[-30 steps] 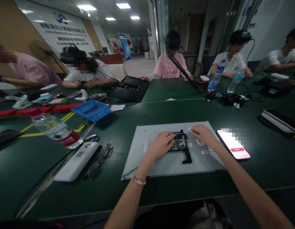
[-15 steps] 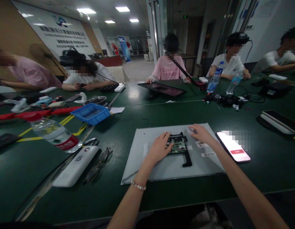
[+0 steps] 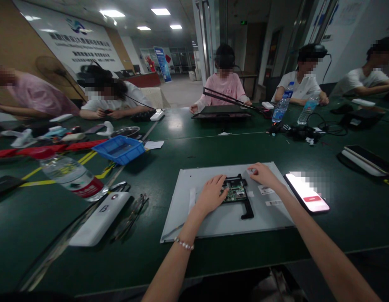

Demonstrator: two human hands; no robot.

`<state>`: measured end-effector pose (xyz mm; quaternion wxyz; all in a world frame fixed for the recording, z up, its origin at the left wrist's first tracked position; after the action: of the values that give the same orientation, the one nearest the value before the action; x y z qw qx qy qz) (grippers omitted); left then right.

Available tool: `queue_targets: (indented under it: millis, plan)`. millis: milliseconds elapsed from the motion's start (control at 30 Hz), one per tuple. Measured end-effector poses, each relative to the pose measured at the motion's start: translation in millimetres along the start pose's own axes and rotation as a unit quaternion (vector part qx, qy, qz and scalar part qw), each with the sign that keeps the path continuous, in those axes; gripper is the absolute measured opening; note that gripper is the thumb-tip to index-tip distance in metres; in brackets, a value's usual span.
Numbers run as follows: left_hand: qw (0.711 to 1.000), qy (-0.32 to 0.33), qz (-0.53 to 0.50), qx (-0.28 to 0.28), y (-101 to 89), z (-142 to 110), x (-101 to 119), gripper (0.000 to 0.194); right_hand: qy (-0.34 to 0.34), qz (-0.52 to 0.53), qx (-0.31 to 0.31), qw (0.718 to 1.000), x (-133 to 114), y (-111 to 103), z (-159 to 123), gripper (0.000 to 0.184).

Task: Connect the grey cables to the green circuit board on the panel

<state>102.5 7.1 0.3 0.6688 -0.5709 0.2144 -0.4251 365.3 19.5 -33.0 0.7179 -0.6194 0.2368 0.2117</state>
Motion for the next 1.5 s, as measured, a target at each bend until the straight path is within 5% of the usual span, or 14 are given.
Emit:
queue_targets:
  millis: [167, 333, 467, 600, 800, 1267, 1500]
  plan:
    - [1.000, 0.005, 0.003, 0.005, 1.3, 0, -1, 0.045, -0.010, 0.040, 0.012, 0.999, -3, -7, -15, 0.046]
    - [1.000, 0.007, 0.005, 0.006, 2.1, -1, -1, 0.045, 0.007, 0.037, -0.012, 0.999, -14, -14, -44, 0.025]
    - [1.000, 0.007, 0.004, 0.003, 1.8, -1, 0, 0.045, 0.014, 0.034, -0.082, 0.996, -28, -10, -70, 0.027]
    - [1.000, 0.002, 0.006, 0.000, 1.7, -1, 1, 0.045, 0.023, 0.032, -0.084, 0.996, -38, -6, -83, 0.020]
    - [1.000, 0.003, 0.003, -0.002, 1.4, -1, 1, 0.045, 0.040, 0.066, -0.072, 0.994, -38, 1, -83, 0.006]
    - [1.000, 0.013, 0.011, -0.003, 2.5, -2, 1, 0.044, 0.080, 0.052, -0.050, 0.994, -14, -21, -79, 0.016]
    - [1.000, 0.016, 0.009, -0.004, 3.1, -2, 1, 0.045, 0.023, -0.011, 0.013, 1.000, -2, -21, -40, 0.025]
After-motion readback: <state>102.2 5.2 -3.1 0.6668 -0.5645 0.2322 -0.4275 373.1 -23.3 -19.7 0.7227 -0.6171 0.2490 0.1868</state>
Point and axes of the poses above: each hand's wrist, its own z-axis towards the middle knuckle, its own y-axis out of the palm, x = y × z, the point moved 2 cm from there along z, towards the middle knuckle, and after that the axes turned 9 degrees about y, right-handed, at the moved point
